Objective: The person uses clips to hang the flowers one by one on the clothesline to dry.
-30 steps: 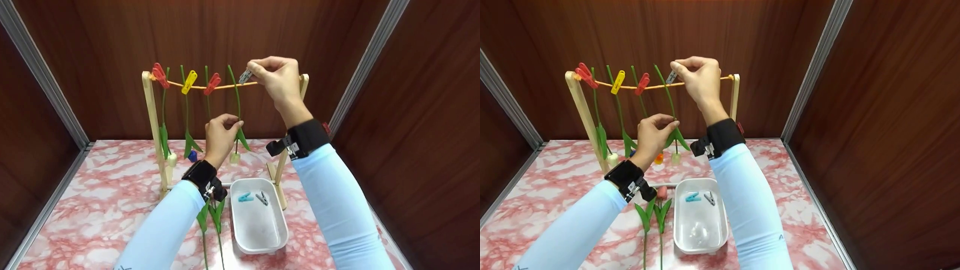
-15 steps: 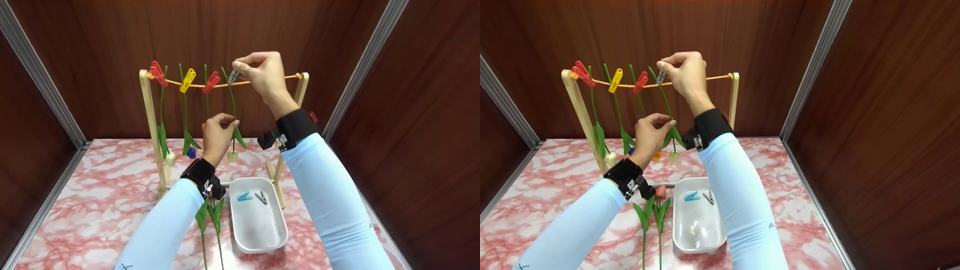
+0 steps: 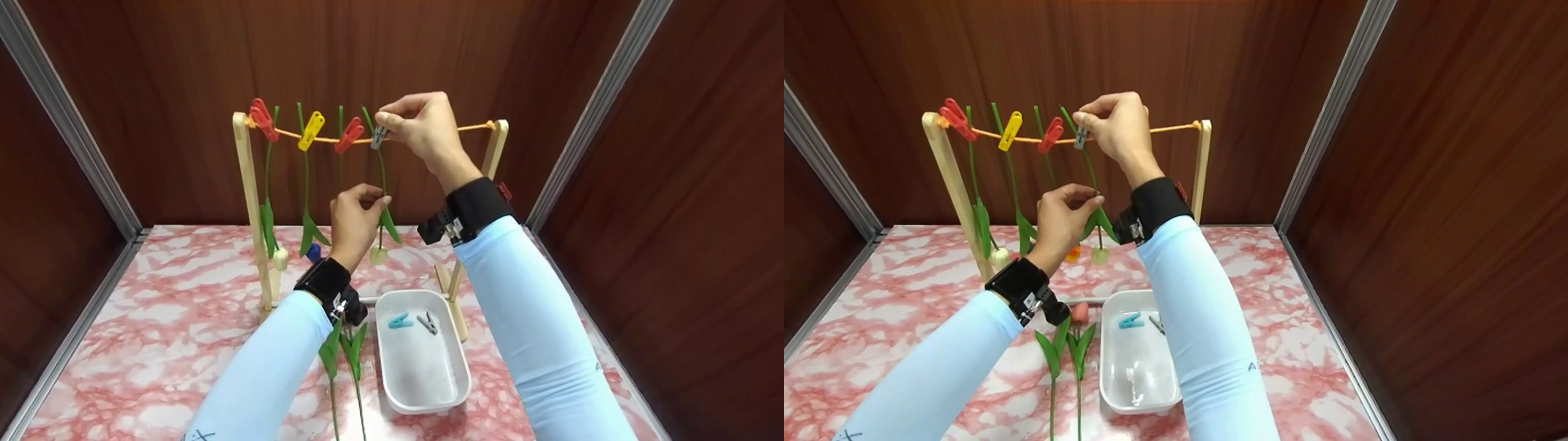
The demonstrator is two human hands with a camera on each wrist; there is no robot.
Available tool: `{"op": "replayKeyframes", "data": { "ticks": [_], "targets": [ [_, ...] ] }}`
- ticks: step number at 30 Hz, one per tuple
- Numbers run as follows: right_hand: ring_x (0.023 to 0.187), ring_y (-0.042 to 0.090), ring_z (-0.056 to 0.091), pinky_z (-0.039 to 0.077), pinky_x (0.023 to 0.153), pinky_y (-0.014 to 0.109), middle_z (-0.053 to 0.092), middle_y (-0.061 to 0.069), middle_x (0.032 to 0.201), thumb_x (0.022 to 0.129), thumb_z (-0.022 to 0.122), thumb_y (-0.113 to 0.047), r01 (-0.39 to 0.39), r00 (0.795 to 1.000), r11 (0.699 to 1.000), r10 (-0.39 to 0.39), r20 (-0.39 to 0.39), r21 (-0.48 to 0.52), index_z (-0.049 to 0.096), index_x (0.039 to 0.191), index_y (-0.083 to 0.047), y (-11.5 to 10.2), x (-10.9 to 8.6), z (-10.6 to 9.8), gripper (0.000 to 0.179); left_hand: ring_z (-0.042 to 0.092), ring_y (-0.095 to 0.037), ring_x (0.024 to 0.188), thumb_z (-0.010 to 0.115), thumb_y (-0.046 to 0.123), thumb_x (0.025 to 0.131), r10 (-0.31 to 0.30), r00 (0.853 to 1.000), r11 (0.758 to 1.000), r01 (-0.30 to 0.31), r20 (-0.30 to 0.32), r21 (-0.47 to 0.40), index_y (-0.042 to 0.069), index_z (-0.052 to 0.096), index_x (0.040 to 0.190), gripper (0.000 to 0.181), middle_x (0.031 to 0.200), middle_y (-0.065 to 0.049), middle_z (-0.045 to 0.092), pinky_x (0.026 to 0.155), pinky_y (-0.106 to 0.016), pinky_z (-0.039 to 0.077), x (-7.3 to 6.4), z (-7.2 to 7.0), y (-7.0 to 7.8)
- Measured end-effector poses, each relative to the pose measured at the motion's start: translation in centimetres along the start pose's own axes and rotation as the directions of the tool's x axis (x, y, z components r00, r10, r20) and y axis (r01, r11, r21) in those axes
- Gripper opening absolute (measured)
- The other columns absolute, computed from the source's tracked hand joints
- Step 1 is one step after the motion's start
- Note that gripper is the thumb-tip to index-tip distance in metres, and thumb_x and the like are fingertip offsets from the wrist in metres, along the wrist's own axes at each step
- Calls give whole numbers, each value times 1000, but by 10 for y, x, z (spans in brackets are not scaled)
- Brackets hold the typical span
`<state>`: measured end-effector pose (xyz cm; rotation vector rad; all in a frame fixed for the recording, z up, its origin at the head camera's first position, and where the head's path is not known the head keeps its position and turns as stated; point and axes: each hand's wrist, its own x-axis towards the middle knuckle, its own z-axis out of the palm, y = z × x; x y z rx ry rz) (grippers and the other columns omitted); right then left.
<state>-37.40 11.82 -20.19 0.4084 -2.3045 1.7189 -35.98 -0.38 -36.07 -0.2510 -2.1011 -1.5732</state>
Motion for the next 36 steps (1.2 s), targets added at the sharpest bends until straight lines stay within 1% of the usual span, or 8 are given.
{"op": "replayKeyframes", "data": {
  "ticks": [4, 7, 13, 16, 21, 25, 31, 36],
  "targets": [
    [98, 21, 75, 61, 87, 29, 71, 12, 114, 95, 78, -10, -41, 999, 999, 42, 24, -32, 80, 111, -1, -2, -1, -2, 18, 69, -19, 88, 83, 14, 94, 6, 1000, 1000, -6, -3, 0, 4, 80, 101, 12, 93, -5, 78, 82, -32, 55, 0, 1, 1],
    [101, 21, 75, 61, 88, 29, 69, 12, 117, 96, 77, -10, -63, 998, 998, 64, 26, -30, 78, 113, -1, -3, -2, -3, 20, 69, -19, 88, 82, 14, 94, 8, 1000, 1000, -8, 0, -3, 3, 80, 101, 13, 93, -5, 77, 82, -32, 56, 0, 2, 2],
    [97, 24, 75, 62, 88, 30, 72, 13, 107, 93, 79, -6, -35, 999, 999, 35, -19, -4, 81, 102, 0, -4, -3, 0, 11, 70, -18, 88, 82, 14, 95, -1, 1000, 1000, 1, 3, 1, 4, 81, 101, 11, 94, -4, 78, 81, -32, 56, 0, 1, 3],
    [98, 24, 74, 62, 87, 30, 71, 13, 106, 93, 79, -5, -34, 999, 999, 34, -18, -8, 81, 100, 1, -3, -5, 2, 9, 70, -18, 87, 82, 14, 94, -1, 1000, 1000, 1, -2, 6, 5, 81, 100, 10, 93, -4, 78, 81, -32, 56, 0, 1, 3],
    [100, 22, 74, 61, 89, 29, 70, 13, 112, 95, 78, -7, -67, 998, 997, 67, 7, -28, 78, 109, 1, -2, -6, 3, 15, 70, -19, 89, 83, 12, 94, 10, 1000, 1000, -10, -9, 11, 4, 81, 100, 11, 94, -5, 78, 82, -33, 55, 0, 1, 3],
    [105, 21, 72, 60, 92, 29, 70, 12, 117, 97, 76, -9, -91, 996, 995, 92, 22, -33, 77, 117, 0, -2, -7, 3, 22, 70, -19, 89, 83, 13, 94, 0, 1000, 1000, 0, -9, 2, 3, 81, 102, 13, 94, -4, 78, 82, -32, 56, 0, 0, 3],
    [107, 19, 72, 59, 93, 28, 70, 10, 124, 98, 76, -12, -80, 996, 993, 83, 33, -83, 75, 127, -4, 0, -7, 2, 29, 73, -18, 93, 83, 16, 94, -25, 1000, 999, 26, 9, -27, 4, 81, 108, 19, 100, -5, 79, 85, -32, 58, -2, -2, 3],
    [105, 18, 73, 58, 95, 29, 71, 8, 124, 99, 76, -14, -57, 998, 990, 61, 29, -126, 74, 129, -5, 1, -7, -1, 32, 75, -20, 98, 82, 13, 95, -31, 999, 999, 32, 17, -31, 1, 80, 113, 22, 107, -8, 79, 89, -32, 59, -2, -5, 4]
  ]
}}
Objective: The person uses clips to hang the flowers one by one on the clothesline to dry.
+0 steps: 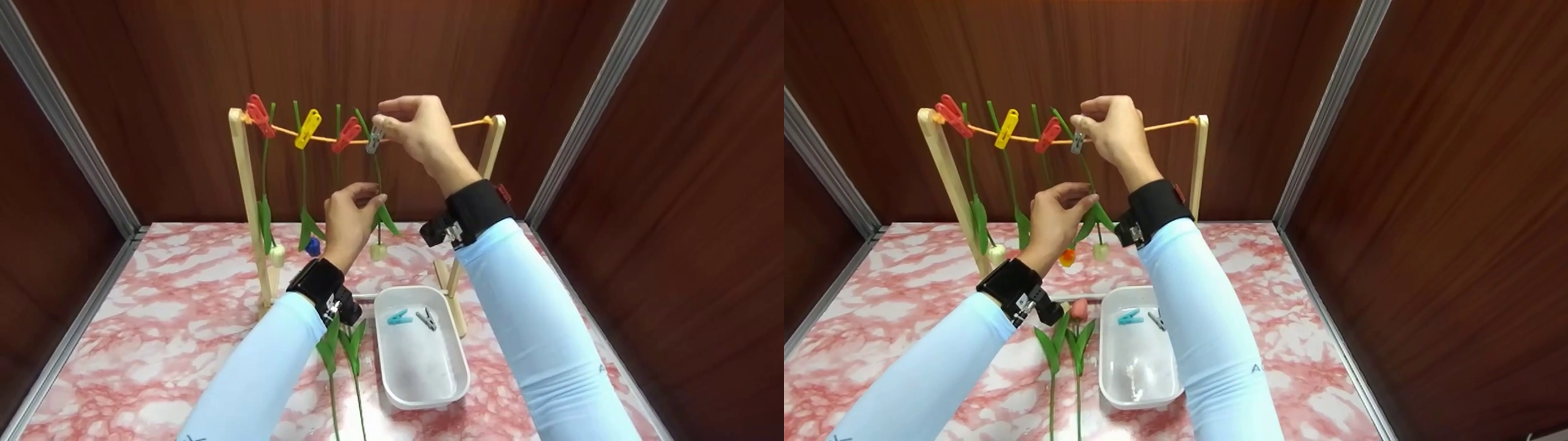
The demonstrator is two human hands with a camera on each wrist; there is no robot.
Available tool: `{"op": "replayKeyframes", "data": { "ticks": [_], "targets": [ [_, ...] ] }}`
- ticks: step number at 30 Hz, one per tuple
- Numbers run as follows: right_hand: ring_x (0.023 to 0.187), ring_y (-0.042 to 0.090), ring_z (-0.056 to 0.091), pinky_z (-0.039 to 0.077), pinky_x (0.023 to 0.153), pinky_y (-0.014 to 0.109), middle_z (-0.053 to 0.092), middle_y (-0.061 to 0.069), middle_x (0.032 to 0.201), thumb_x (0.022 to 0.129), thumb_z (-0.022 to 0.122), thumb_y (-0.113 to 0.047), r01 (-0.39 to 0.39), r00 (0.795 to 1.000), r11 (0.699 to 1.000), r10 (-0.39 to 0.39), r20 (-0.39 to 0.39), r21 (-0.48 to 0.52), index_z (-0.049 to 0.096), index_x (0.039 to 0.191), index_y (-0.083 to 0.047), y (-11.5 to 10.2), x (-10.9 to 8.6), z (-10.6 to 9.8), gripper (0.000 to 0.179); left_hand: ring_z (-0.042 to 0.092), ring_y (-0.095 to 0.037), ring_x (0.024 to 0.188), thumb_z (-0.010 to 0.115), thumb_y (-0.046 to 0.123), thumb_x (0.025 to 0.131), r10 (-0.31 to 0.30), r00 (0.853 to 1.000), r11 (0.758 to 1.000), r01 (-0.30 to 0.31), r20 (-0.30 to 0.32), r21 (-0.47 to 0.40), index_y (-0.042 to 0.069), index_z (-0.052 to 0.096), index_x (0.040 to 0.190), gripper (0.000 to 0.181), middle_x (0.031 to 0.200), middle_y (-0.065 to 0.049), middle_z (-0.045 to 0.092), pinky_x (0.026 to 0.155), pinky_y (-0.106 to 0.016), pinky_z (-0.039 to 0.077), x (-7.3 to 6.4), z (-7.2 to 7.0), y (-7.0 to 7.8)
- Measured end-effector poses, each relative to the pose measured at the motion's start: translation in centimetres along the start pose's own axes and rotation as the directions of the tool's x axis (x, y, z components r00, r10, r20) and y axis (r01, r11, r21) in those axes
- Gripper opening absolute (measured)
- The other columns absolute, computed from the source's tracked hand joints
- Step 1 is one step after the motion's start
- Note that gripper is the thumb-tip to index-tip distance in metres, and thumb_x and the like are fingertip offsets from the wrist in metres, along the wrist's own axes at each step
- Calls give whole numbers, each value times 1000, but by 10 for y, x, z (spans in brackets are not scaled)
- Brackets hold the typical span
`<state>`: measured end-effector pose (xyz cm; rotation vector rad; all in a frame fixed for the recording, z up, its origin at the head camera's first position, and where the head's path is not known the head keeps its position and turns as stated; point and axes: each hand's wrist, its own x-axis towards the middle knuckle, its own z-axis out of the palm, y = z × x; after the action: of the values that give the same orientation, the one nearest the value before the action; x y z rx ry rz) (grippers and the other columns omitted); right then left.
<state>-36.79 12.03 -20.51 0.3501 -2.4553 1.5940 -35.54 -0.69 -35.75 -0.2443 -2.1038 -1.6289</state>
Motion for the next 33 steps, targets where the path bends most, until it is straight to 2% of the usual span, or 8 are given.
{"op": "replayKeyframes", "data": {
  "ticks": [8, 15, 24, 26, 29, 33],
  "targets": [
    [113, 15, 68, 56, 98, 27, 71, 5, 128, 97, 80, -22, 43, 998, 994, -47, -48, -98, 72, 133, -8, -1, -4, -7, 40, 74, -19, 104, 80, 14, 96, 2, 999, 1000, -2, 36, 10, 1, 78, 121, 28, 114, -10, 78, 93, -30, 59, -5, -9, 5],
    [111, 17, 69, 57, 95, 26, 73, 8, 124, 96, 82, -25, 168, 978, 977, -181, -104, -129, 72, 131, -4, 5, -11, -15, 42, 75, -21, 103, 80, 12, 96, 78, 997, 997, -78, 23, 27, 0, 77, 123, 30, 113, -11, 78, 90, -30, 60, -14, -20, 7],
    [110, 18, 69, 57, 93, 27, 75, 11, 121, 95, 83, -22, 203, 966, 969, -221, -134, -139, 74, 126, -2, 23, -22, -24, 38, 75, -15, 99, 79, 15, 97, 191, 982, 981, -190, -4, 34, 4, 79, 118, 23, 110, -6, 79, 87, -29, 60, -26, -40, 7],
    [110, 18, 69, 57, 94, 27, 75, 11, 121, 95, 83, -22, 229, 957, 963, -249, -151, -140, 74, 125, -1, 28, -26, -25, 37, 75, -14, 97, 80, 15, 97, 211, 977, 977, -211, -14, 34, 5, 80, 116, 22, 109, -4, 79, 87, -28, 60, -30, -46, 8],
    [106, 16, 70, 57, 91, 28, 76, 8, 116, 95, 82, -19, 286, 932, 947, -311, -189, -144, 76, 120, -1, 38, -33, -30, 32, 75, -13, 94, 79, 16, 97, 234, 972, 972, -234, -9, 32, 5, 80, 115, 21, 107, -3, 80, 85, -27, 60, -35, -55, 9],
    [91, 16, 70, 57, 83, 28, 76, 9, 102, 98, 77, -11, 367, 895, 925, -381, -231, -105, 77, 110, 2, 53, -44, -35, 17, 74, -11, 92, 78, 17, 99, 285, 958, 957, -285, 0, 54, 6, 80, 113, 18, 106, -2, 79, 84, -28, 61, -40, -66, 12]
  ]
}}
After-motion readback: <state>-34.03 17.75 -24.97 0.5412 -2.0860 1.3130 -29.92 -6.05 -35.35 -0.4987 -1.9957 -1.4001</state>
